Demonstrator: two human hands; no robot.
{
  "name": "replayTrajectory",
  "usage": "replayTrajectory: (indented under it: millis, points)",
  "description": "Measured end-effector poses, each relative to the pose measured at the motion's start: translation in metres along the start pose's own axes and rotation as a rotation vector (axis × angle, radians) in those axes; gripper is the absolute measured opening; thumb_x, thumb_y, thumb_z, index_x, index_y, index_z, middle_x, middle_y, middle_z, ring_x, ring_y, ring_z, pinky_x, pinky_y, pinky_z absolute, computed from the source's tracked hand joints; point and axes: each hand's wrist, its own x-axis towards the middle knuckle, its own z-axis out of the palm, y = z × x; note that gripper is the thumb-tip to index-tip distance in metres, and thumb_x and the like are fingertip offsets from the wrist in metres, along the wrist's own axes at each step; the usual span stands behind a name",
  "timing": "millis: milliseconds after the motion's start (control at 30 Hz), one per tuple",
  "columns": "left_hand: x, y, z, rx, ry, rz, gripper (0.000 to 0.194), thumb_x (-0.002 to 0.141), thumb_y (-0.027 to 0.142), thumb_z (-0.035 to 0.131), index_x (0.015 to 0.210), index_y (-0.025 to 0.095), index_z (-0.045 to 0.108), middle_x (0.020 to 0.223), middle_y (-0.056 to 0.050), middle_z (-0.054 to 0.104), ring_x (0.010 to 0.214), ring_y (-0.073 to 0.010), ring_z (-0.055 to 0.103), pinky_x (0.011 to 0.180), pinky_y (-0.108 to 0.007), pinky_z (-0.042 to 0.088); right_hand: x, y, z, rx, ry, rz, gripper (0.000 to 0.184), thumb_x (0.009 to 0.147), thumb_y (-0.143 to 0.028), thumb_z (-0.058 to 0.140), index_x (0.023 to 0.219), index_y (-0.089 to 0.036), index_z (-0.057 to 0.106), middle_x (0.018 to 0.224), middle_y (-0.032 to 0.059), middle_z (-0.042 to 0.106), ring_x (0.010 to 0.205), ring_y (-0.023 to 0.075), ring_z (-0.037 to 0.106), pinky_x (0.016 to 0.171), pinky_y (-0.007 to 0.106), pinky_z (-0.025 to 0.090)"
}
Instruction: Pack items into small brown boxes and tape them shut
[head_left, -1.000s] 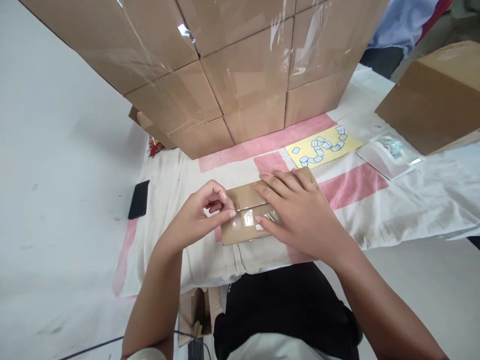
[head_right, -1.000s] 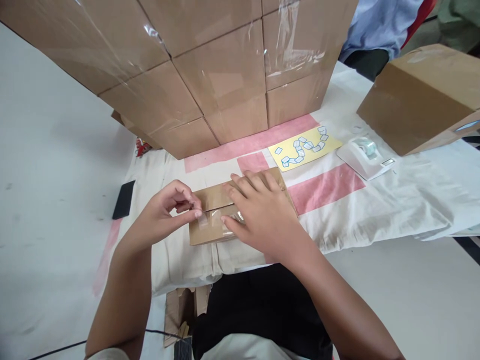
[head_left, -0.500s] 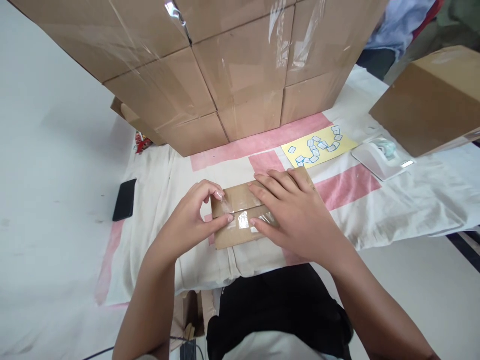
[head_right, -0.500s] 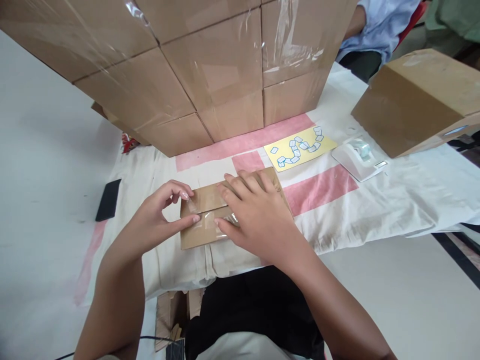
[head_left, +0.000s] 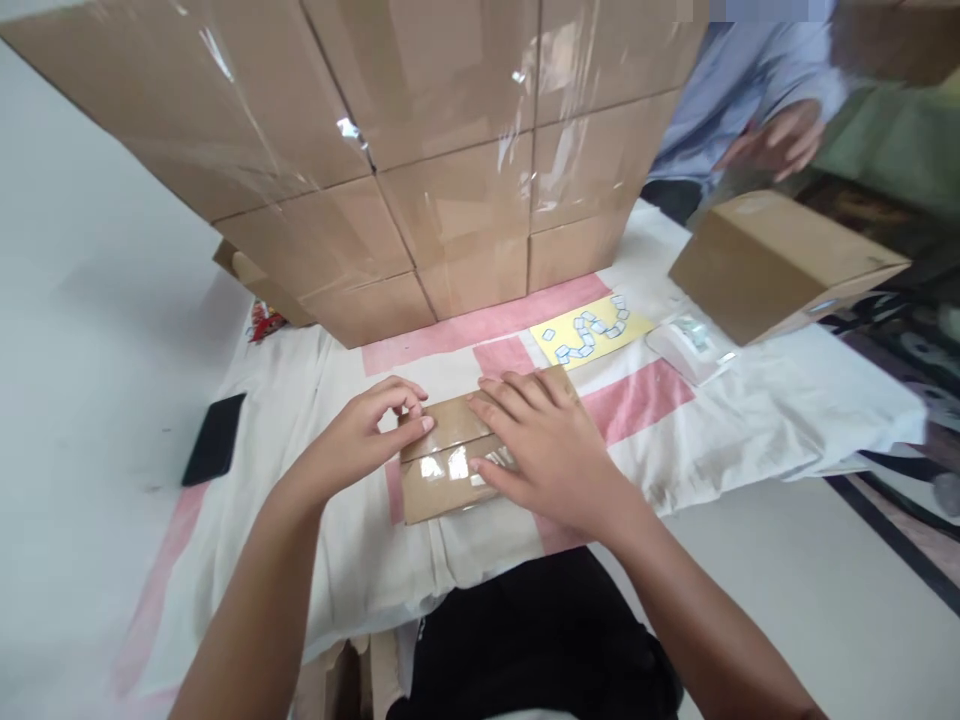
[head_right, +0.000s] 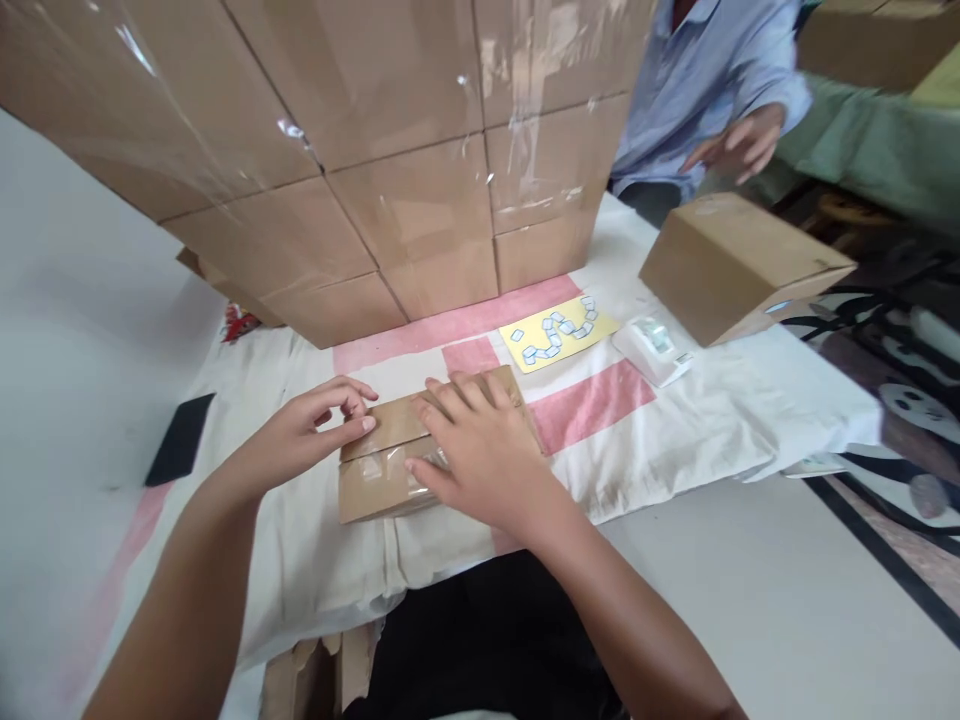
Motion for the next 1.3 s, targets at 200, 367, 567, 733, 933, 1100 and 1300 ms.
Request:
replayTrajectory:
  millis: [200,367,567,733,933,1100,1300]
  points:
    - [0.017,-0.028,0.003,0.048,-0.034,-0.03,0.047,0.079,0.068,0.065,0.065,0.023,0.056,0.108,-0.004,0.066,0.116,-0.0272,0.055,0.093,-0.032,0.041,-0.007,-0.001,-0.001,-0.008,0.018,-0.005,0.062,0.099,-0.064,0.046,0.141,-0.019,0.054,0.15,0.0092,0.054,0.137,0.032,0.041,0.115,0.051,0.026]
    - [0.026,-0.051,0.011,-0.011,-0.023,-0.053,0.054,0.075,0.072,0.065,0.061,0.023,0.047,0.095,-0.004,0.067,0.111,-0.0296,0.056,0.088,-0.031,0.043,-0.01,0.002,0.0,-0.035,0.014,0.002,0.067,0.098,-0.065,0.047,0.145,-0.018,0.05,0.154,0.0097,0.05,0.141,0.0325,0.038,0.116,0.051,0.027]
    - [0.021,-0.05,0.024,-0.223,0.017,-0.125,0.066,0.075,0.071,0.069,0.07,0.024,0.023,0.068,0.004,0.047,0.073,-0.0175,0.047,0.066,-0.026,0.039,-0.012,0.0,0.004,-0.043,0.028,-0.007,0.066,0.099,-0.065,0.045,0.143,-0.017,0.053,0.153,0.0108,0.051,0.141,0.0331,0.04,0.115,0.051,0.029]
    - [-0.001,-0.028,0.048,-0.321,0.214,-0.216,0.058,0.075,0.077,0.064,0.1,0.028,0.047,0.087,0.002,0.056,0.079,-0.0197,0.054,0.064,-0.026,0.045,-0.017,-0.005,0.004,-0.058,0.046,0.013,0.064,0.099,-0.064,0.046,0.141,-0.017,0.055,0.15,0.0115,0.054,0.138,0.034,0.043,0.114,0.053,0.031]
    - [-0.035,-0.007,0.067,-0.528,0.112,-0.299,0.097,0.06,0.076,0.077,0.139,0.038,0.034,0.145,-0.008,0.05,0.12,-0.0337,0.059,0.085,-0.037,0.057,-0.03,-0.019,0.005,-0.098,0.058,0.077,0.067,0.099,-0.065,0.043,0.145,-0.017,0.051,0.149,0.0141,0.054,0.134,0.0362,0.046,0.114,0.056,0.032]
    - [-0.039,0.012,0.084,-0.591,0.1,-0.34,0.084,0.066,0.073,0.075,0.133,0.038,0.04,0.137,-0.004,0.056,0.112,-0.0315,0.062,0.081,-0.035,0.056,-0.053,-0.012,-0.011,-0.152,-0.029,0.045,0.092,0.085,-0.077,0.054,0.153,-0.016,0.042,0.152,0.0163,0.051,0.135,0.0381,0.044,0.113,0.06,0.031]
    - [-0.02,0.069,0.125,-0.731,-0.135,-0.157,0.06,0.078,0.049,0.07,0.13,0.035,0.045,0.127,-0.001,0.063,0.109,-0.0256,0.064,0.082,-0.03,0.052,-0.137,0.013,-0.064,-0.169,-0.191,0.109,0.106,0.07,-0.069,0.072,0.158,-0.021,0.036,0.162,0.0136,0.038,0.13,0.0405,0.046,0.108,0.061,0.035]
